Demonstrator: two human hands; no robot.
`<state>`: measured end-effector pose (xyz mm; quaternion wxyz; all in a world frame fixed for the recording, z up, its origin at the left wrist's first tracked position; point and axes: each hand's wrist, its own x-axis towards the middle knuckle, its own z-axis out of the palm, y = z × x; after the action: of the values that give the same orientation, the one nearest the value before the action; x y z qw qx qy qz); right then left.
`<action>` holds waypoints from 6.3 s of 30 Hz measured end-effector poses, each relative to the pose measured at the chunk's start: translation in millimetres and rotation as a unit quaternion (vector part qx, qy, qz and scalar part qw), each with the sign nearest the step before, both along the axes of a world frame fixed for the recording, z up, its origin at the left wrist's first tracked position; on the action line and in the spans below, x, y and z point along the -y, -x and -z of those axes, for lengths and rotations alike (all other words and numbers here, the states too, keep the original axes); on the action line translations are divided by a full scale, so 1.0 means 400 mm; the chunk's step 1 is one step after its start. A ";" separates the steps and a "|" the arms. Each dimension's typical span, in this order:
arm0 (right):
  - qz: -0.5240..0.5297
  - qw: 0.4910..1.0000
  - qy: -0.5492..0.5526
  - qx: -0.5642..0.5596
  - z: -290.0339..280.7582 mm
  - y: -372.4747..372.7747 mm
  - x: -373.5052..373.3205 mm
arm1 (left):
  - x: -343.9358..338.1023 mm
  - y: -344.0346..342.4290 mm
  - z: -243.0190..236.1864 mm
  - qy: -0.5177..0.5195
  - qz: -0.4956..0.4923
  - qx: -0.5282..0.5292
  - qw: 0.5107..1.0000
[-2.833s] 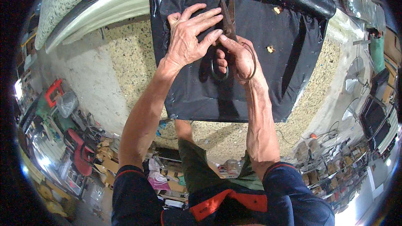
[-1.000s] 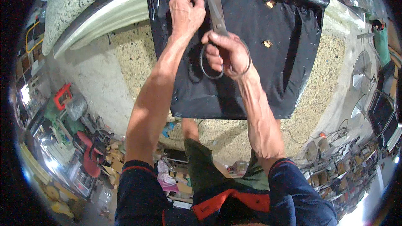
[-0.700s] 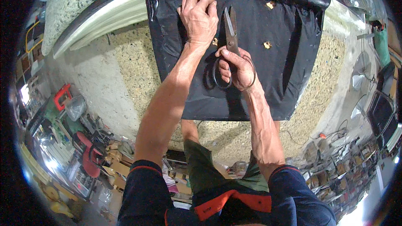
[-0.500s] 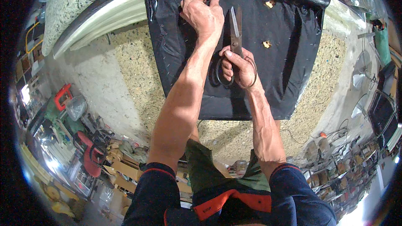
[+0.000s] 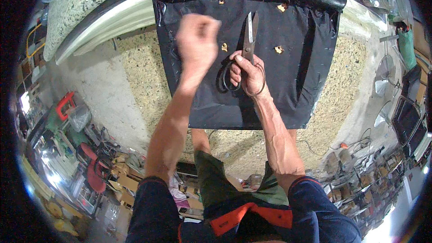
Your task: The person uses shears to trim excess fabric from a black upholstered panel, then flips the panel and fastens a metal bracket using bolts and nuts. The work occurs at a cluttered workshop counter with tools and hardware nearby.
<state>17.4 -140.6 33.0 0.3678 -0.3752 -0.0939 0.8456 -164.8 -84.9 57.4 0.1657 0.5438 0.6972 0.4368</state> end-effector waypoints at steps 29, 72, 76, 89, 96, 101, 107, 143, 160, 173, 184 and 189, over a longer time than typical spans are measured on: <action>-0.074 0.996 -0.026 0.044 -0.032 0.017 -0.021 | 0.093 0.431 -0.120 -0.186 -0.166 0.463 0.850; -0.098 0.993 -0.048 0.051 -0.014 0.016 -0.055 | -0.168 0.015 0.078 0.050 -0.125 0.019 0.991; -0.095 0.985 -0.086 0.117 -0.059 -0.103 0.054 | -0.037 -0.061 0.045 -0.005 0.011 -0.044 0.999; -0.023 0.993 0.044 0.107 -0.180 -0.340 0.511 | 0.431 -0.326 0.047 0.171 0.349 -0.190 0.902; 0.017 0.985 0.091 0.143 -0.193 -0.331 0.584 | 0.397 -0.331 0.127 0.061 0.370 -0.282 0.883; 0.111 0.975 0.106 0.162 -0.217 -0.238 0.609 | 0.392 -0.319 0.151 0.001 0.419 -0.225 0.880; 0.048 0.973 0.084 0.209 -0.184 -0.230 0.509 | 0.398 -0.342 0.141 0.049 0.399 -0.301 0.865; -0.153 0.953 0.057 0.255 -0.111 -0.441 0.446 | 0.427 -0.335 0.165 -0.004 0.364 -0.265 0.893; -0.197 0.902 -0.020 0.384 -0.093 -0.451 0.417 | 0.434 -0.324 0.171 -0.005 0.367 -0.254 0.895; -0.239 0.816 -0.116 0.513 -0.074 -0.448 0.394 | 0.428 -0.324 0.169 -0.009 0.357 -0.233 0.904; -0.258 0.909 0.000 0.327 -0.132 -0.491 0.453 | 0.376 -0.389 0.110 -0.053 0.292 -0.199 0.934; -0.165 0.966 0.064 0.190 -0.127 -0.489 0.465 | 0.337 -0.382 0.122 -0.055 0.360 -0.191 0.911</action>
<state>213.0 -326.7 83.8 0.1737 -0.5313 -0.1684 0.8119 -12.1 -219.7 8.6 0.1455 0.8394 0.4472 0.2724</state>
